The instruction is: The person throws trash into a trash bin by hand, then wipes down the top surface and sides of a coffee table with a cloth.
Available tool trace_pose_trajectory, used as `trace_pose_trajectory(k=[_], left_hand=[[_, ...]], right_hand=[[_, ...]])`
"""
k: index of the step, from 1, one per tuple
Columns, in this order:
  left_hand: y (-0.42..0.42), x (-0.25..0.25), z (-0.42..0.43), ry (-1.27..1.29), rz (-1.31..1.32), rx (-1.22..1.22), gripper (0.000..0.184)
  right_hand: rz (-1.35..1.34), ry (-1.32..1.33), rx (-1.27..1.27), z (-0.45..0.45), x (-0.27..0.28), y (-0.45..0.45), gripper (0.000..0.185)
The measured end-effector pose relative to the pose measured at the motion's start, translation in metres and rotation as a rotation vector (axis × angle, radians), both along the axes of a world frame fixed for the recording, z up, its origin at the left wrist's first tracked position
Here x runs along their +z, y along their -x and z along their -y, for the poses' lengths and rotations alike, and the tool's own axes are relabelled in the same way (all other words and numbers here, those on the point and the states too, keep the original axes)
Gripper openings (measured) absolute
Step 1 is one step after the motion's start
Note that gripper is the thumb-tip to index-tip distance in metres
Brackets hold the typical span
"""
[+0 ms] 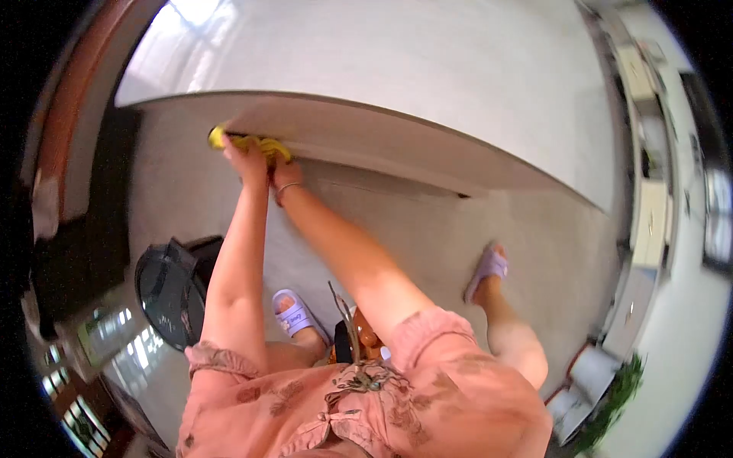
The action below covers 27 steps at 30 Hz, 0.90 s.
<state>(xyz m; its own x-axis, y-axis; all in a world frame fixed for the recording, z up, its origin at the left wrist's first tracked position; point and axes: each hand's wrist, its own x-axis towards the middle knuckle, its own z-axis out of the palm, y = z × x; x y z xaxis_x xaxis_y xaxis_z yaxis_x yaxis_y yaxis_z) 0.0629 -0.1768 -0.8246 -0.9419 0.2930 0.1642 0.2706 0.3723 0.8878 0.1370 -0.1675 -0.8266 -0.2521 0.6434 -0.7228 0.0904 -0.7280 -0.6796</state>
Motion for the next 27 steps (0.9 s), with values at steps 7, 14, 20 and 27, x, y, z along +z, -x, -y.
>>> trace_pose_trajectory(k=[7,14,20,27], left_hand=[[-0.175,0.029,-0.032,0.238,0.122,-0.339,0.081],[-0.346,0.037,-0.068,-0.035,0.836,-0.899,0.08],[-0.401,0.091,-0.092,-0.021,1.147,-0.795,0.079],[-0.393,0.092,-0.095,-0.145,1.416,-0.952,0.05]], right_hand=[[-0.205,0.107,-0.363,-0.033,0.046,-0.157,0.061],[-0.051,-0.148,-0.724,-0.097,0.04,-0.33,0.049],[0.388,-0.315,-0.574,-0.128,0.032,-0.396,0.035],[0.076,-0.449,-0.942,-0.113,0.094,-0.397,0.024]])
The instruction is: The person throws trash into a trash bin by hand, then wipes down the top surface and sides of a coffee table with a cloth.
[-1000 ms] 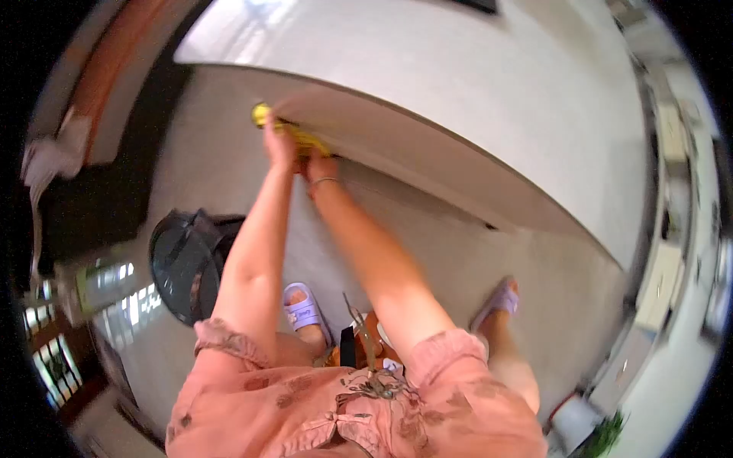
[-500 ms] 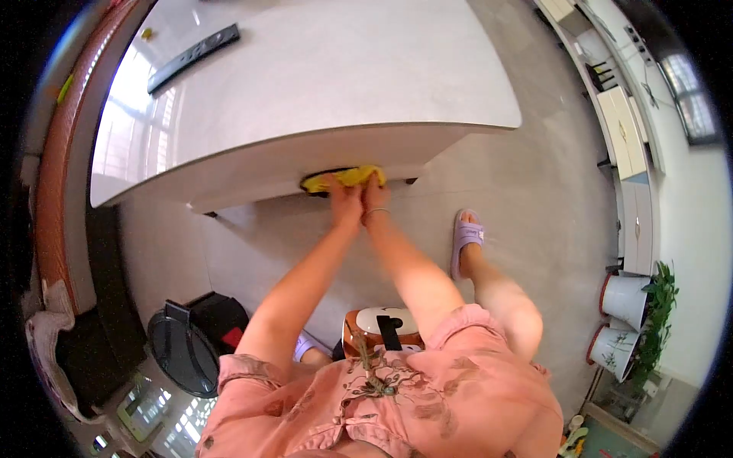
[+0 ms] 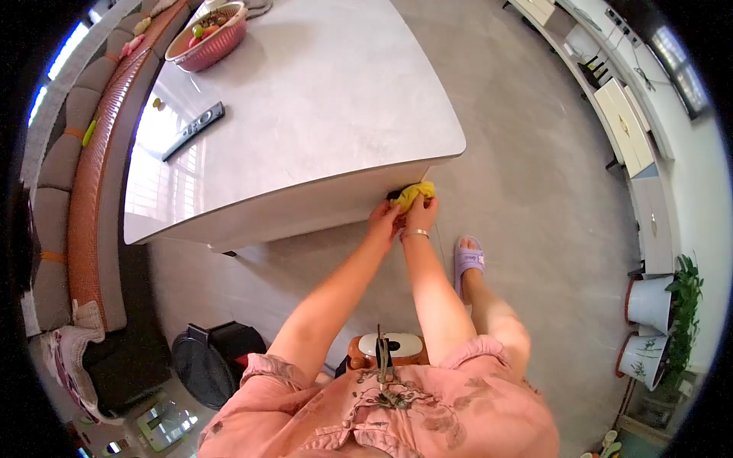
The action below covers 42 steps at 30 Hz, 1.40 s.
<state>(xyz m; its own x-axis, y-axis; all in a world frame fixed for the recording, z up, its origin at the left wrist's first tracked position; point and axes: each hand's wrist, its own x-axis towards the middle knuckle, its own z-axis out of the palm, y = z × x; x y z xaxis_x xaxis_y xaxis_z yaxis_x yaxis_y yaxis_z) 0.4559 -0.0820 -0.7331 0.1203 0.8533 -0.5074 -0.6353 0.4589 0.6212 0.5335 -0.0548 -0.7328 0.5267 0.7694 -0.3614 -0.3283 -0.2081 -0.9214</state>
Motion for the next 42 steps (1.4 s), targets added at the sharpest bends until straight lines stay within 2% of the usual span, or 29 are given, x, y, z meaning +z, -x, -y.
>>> trace_pose_trajectory(k=[2,3,5,7,8,9,11,13,14,15,17,18,21,23,25,27,29,36,42], left_hand=[[0.001,0.025,0.023,-0.272,-0.297,0.12,0.04],[0.003,0.047,0.036,-0.283,-0.306,0.121,0.04],[0.009,0.101,0.059,-0.447,-0.77,0.009,0.047],[0.024,0.139,0.072,-0.867,-0.949,0.049,0.056],[0.032,0.165,0.075,-0.985,-1.088,0.152,0.062],[0.044,0.189,0.077,-0.896,-1.141,0.059,0.066],[0.071,0.219,0.071,-0.913,-1.477,-0.017,0.071],[0.091,0.245,0.056,-1.086,-1.88,0.089,0.077],[0.097,0.257,0.05,-0.987,-1.941,-0.08,0.094],[0.104,0.259,0.044,-0.998,-1.941,-0.061,0.094],[0.115,0.253,0.025,-0.981,-2.254,-0.194,0.113],[0.116,0.259,0.02,-0.882,-2.182,-0.388,0.123],[0.117,0.261,0.018,-0.911,-2.203,-0.441,0.123],[0.118,0.251,0.012,-0.926,-2.209,-0.402,0.117],[0.121,0.232,0.004,-0.995,-2.342,-0.233,0.106],[0.121,0.235,0.006,-0.968,-2.297,-0.226,0.1],[0.12,0.233,0.005,-0.953,-2.256,-0.198,0.084],[0.114,0.237,0.007,-0.885,-2.166,-0.173,0.09],[0.113,0.238,0.009,-0.888,-2.203,-0.206,0.091]], right_hand=[[-0.047,-0.252,0.006,0.016,0.033,0.004,0.024],[-0.056,-0.263,0.005,0.026,0.052,0.007,0.024],[0.065,-0.425,-0.076,0.045,0.092,0.013,0.026],[0.12,-0.609,-0.09,0.056,0.139,0.014,0.028],[0.197,-0.735,-0.048,0.058,0.163,0.012,0.03],[0.366,-0.824,-0.099,0.055,0.176,0.011,0.032],[1.049,-0.832,-0.119,0.044,0.209,0.0,0.032],[1.32,-0.721,0.136,0.026,0.222,-0.003,0.035],[1.495,-0.703,0.2,0.012,0.21,-0.003,0.039],[1.652,-0.706,0.135,0.008,0.2,-0.003,0.04],[1.701,-0.715,0.16,0.005,0.198,-0.007,0.043],[1.712,-0.721,0.149,0.003,0.202,-0.01,0.043],[1.732,-0.717,0.26,0.007,0.198,-0.018,0.046],[1.829,-0.667,0.334,0.002,0.196,-0.024,0.05],[1.93,-0.57,0.343,-0.007,0.189,-0.026,0.053],[1.934,-0.559,0.381,-0.012,0.186,-0.029,0.054],[1.899,-0.573,0.394,-0.012,0.188,-0.029,0.055],[1.835,-0.379,0.5,0.001,0.207,-0.023,0.052],[1.804,-0.309,0.613,0.008,0.217,-0.025,0.056]])
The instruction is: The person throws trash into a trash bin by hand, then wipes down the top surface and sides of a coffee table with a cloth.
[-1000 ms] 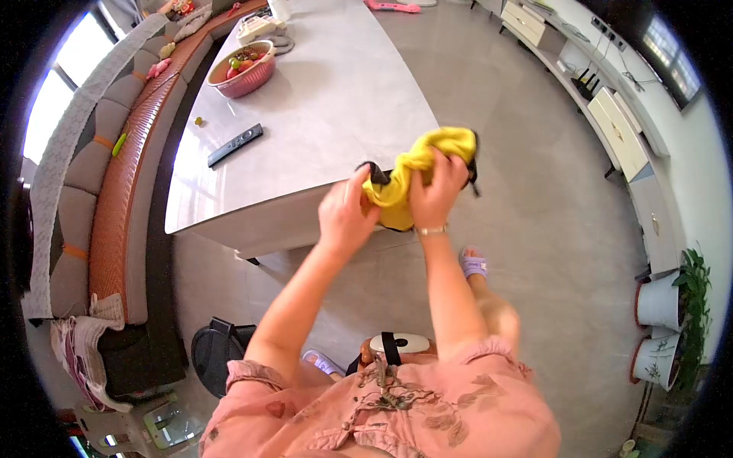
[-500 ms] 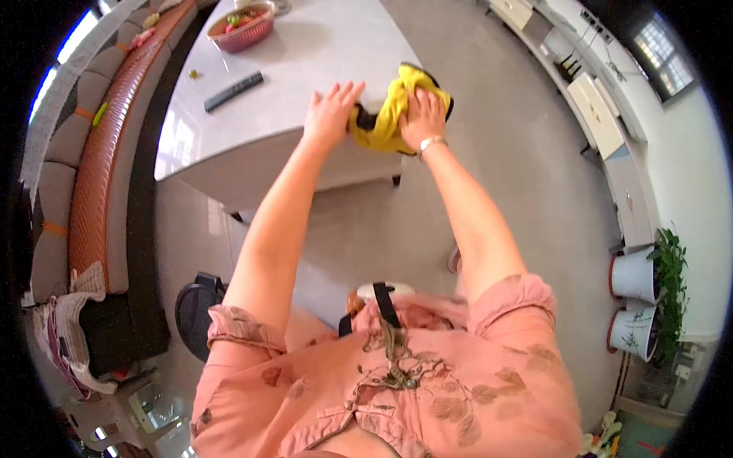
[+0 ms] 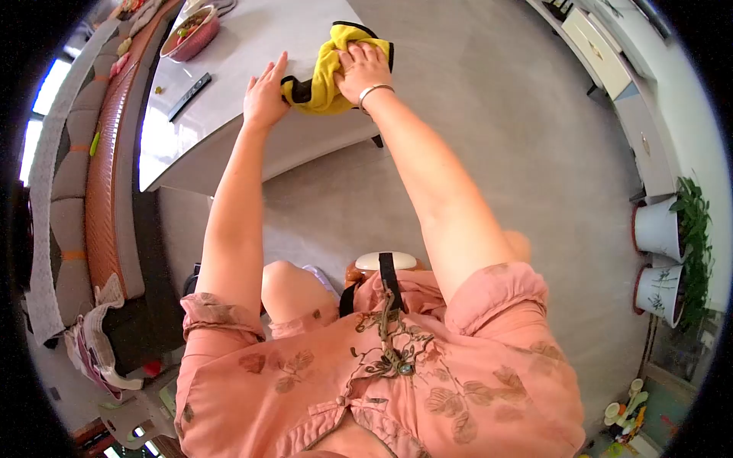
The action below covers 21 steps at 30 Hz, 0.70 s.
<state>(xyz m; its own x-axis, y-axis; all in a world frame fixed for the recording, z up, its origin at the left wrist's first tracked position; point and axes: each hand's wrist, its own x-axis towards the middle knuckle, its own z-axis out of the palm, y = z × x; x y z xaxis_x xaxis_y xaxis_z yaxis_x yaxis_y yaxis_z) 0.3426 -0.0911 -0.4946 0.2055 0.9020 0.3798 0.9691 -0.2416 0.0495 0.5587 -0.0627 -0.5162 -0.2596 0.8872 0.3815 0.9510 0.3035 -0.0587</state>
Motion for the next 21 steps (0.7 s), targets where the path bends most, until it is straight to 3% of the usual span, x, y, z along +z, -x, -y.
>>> trace_pose_trajectory(k=[11,21], left_hand=[[-0.005,-0.001,0.001,0.004,0.028,0.014,0.094],[-0.019,0.005,-0.002,0.017,0.045,0.014,0.09]], right_hand=[[-0.048,-0.114,0.067,0.002,-0.002,-0.004,0.05],[-0.415,-0.319,0.255,-0.009,-0.016,-0.01,0.048]])
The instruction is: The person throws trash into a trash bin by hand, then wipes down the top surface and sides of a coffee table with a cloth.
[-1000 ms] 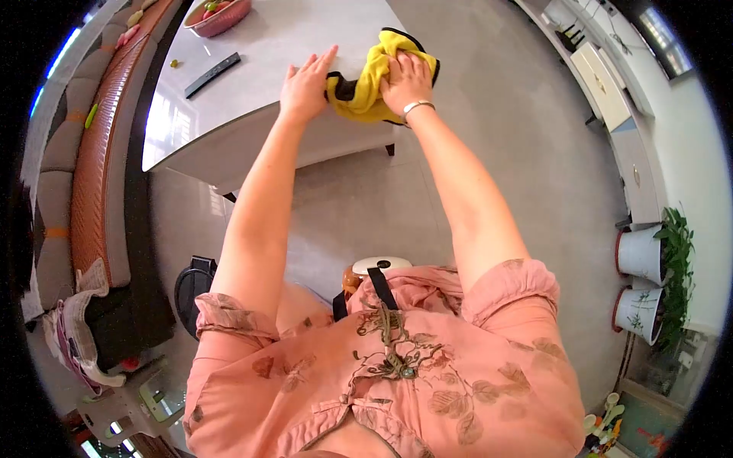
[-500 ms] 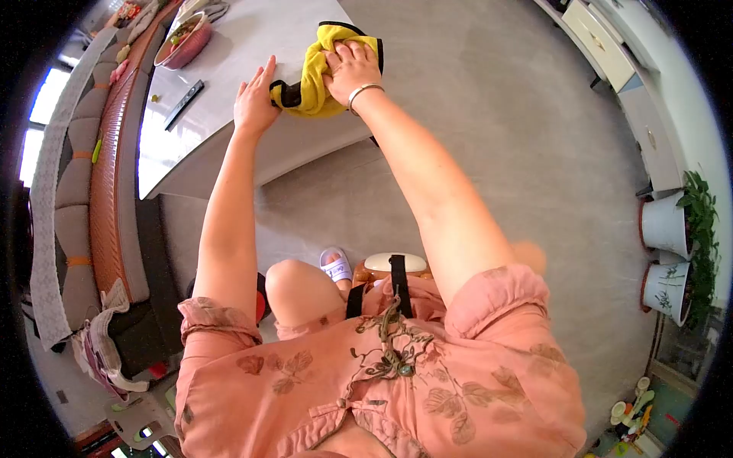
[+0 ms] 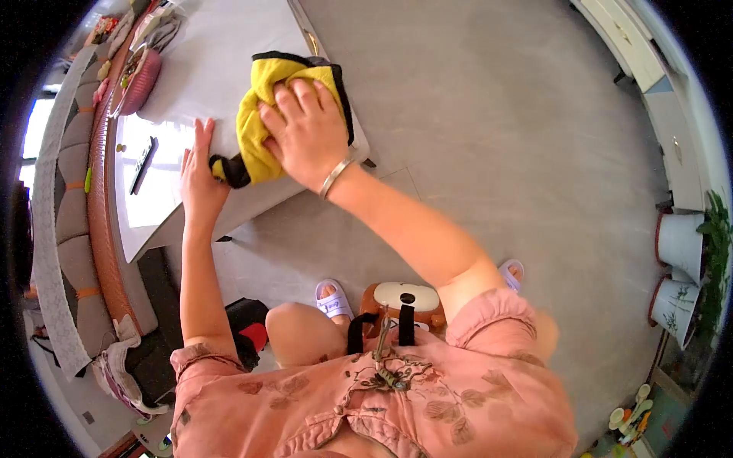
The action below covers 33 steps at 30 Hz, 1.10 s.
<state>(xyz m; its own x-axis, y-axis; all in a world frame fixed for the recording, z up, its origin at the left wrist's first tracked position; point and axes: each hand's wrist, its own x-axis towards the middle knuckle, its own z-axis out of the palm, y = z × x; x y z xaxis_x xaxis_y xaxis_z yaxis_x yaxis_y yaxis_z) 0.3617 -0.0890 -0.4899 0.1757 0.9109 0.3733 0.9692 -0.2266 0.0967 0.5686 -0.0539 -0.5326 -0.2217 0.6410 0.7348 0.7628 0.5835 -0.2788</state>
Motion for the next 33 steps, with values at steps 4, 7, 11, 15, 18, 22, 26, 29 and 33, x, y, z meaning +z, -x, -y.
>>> trace_pose_trajectory(k=[4,7,11,15,18,22,26,29,33], left_hand=[[-0.005,-0.001,-0.005,-0.026,0.038,0.0,0.092],[-0.006,0.0,-0.007,-0.021,0.018,-0.002,0.094],[-0.002,0.003,-0.008,0.012,-0.044,0.007,0.094],[-0.009,0.009,-0.009,0.007,0.004,0.057,0.1],[-0.007,0.008,-0.009,0.048,0.029,0.11,0.105],[0.0,0.005,-0.012,0.098,-0.143,0.075,0.102],[-0.002,0.006,-0.012,0.106,-0.136,0.081,0.097],[-0.003,0.008,-0.01,0.099,-0.121,0.067,0.097],[-0.004,0.009,-0.008,0.093,-0.114,0.062,0.097]], right_hand=[[-0.065,0.103,0.087,-0.001,0.005,-0.006,0.049],[-0.101,0.108,0.129,-0.003,0.008,-0.011,0.048],[-0.121,0.126,0.215,-0.009,0.01,-0.02,0.042],[-0.12,0.101,0.286,-0.016,0.013,-0.026,0.038],[-0.111,0.101,0.332,-0.019,0.015,-0.031,0.036],[-0.022,0.1,0.379,-0.025,0.011,-0.035,0.034],[-0.028,0.035,0.382,-0.026,0.009,-0.036,0.031],[-0.031,0.048,0.395,-0.025,0.01,-0.036,0.03],[-0.001,0.032,0.386,-0.026,0.015,-0.037,0.026]])
